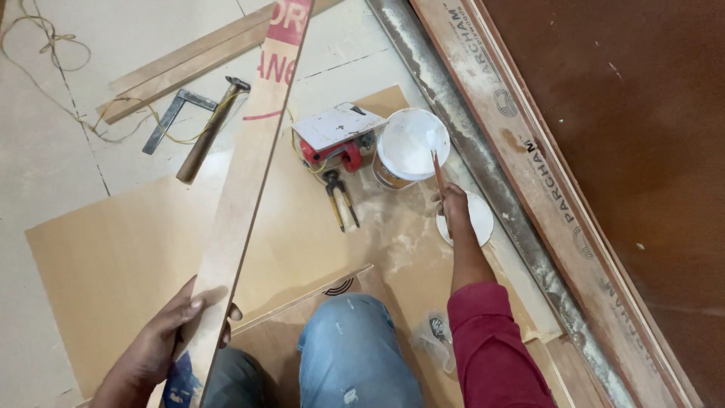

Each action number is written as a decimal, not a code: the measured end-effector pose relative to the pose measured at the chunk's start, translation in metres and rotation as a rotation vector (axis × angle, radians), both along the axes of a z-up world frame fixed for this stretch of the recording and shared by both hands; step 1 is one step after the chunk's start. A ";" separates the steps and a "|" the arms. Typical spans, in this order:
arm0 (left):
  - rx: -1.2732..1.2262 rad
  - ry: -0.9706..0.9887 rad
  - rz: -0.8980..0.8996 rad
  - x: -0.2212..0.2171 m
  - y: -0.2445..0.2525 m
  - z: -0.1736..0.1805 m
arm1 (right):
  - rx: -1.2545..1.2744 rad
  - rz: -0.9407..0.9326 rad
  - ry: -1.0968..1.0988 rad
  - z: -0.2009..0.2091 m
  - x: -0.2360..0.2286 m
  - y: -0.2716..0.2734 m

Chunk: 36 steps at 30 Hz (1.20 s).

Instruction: Apply glue to wooden strips and nail them to plywood boards to assemble furniture panels.

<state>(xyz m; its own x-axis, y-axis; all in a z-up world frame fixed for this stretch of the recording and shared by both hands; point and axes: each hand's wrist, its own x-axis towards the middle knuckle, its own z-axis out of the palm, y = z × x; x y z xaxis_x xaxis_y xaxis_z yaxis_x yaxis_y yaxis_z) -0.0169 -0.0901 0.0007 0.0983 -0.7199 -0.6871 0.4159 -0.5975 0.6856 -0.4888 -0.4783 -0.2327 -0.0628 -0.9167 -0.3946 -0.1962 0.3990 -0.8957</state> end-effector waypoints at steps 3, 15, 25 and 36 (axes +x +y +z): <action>-0.020 0.027 -0.021 -0.009 -0.006 0.012 | 0.148 -0.045 -0.122 0.022 0.012 0.005; -0.168 0.118 -0.080 -0.003 0.003 -0.015 | -0.272 0.278 -0.438 0.232 0.103 0.031; -0.047 0.080 -0.054 -0.005 0.002 -0.006 | -0.888 0.299 0.397 0.394 0.171 0.051; -0.100 0.100 -0.070 -0.005 0.005 0.000 | -1.083 0.318 0.719 0.376 0.190 0.068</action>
